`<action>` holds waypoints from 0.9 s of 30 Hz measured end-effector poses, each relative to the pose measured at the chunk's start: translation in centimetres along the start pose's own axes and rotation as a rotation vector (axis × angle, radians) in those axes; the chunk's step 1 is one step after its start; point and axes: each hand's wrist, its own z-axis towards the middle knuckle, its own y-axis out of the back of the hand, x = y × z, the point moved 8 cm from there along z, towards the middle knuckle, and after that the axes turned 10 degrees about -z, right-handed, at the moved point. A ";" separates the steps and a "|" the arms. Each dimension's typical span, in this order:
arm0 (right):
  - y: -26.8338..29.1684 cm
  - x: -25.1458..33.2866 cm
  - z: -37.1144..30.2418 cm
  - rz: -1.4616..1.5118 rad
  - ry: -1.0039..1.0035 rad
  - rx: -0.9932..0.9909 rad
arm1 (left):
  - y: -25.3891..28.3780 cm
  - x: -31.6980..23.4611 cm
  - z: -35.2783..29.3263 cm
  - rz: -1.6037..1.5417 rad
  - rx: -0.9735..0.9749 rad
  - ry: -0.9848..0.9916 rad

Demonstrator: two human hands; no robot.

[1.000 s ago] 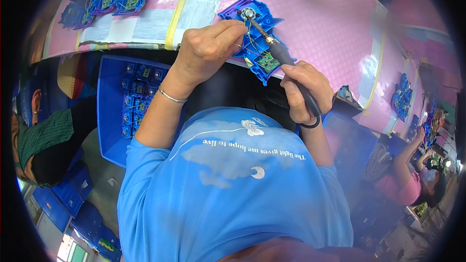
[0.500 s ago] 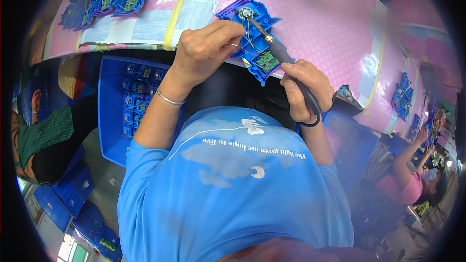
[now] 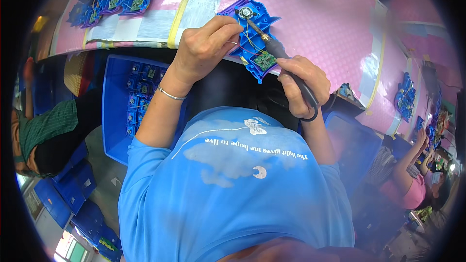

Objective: Soldering components onto small blue circuit boards at an industrial assembly line.

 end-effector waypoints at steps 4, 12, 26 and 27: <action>-0.4 -0.2 0.2 0.005 0.001 0.009 | -0.3 0.1 0.0 0.010 -0.019 -0.042; -0.5 -0.8 0.4 0.002 -0.048 -0.035 | -0.6 0.3 0.0 0.037 -0.001 -0.056; -0.1 0.3 0.3 0.003 0.032 -0.012 | -0.6 0.5 0.0 0.036 -0.017 -0.070; 0.1 0.4 0.3 0.003 0.033 -0.018 | -0.7 0.5 0.0 0.035 -0.017 -0.069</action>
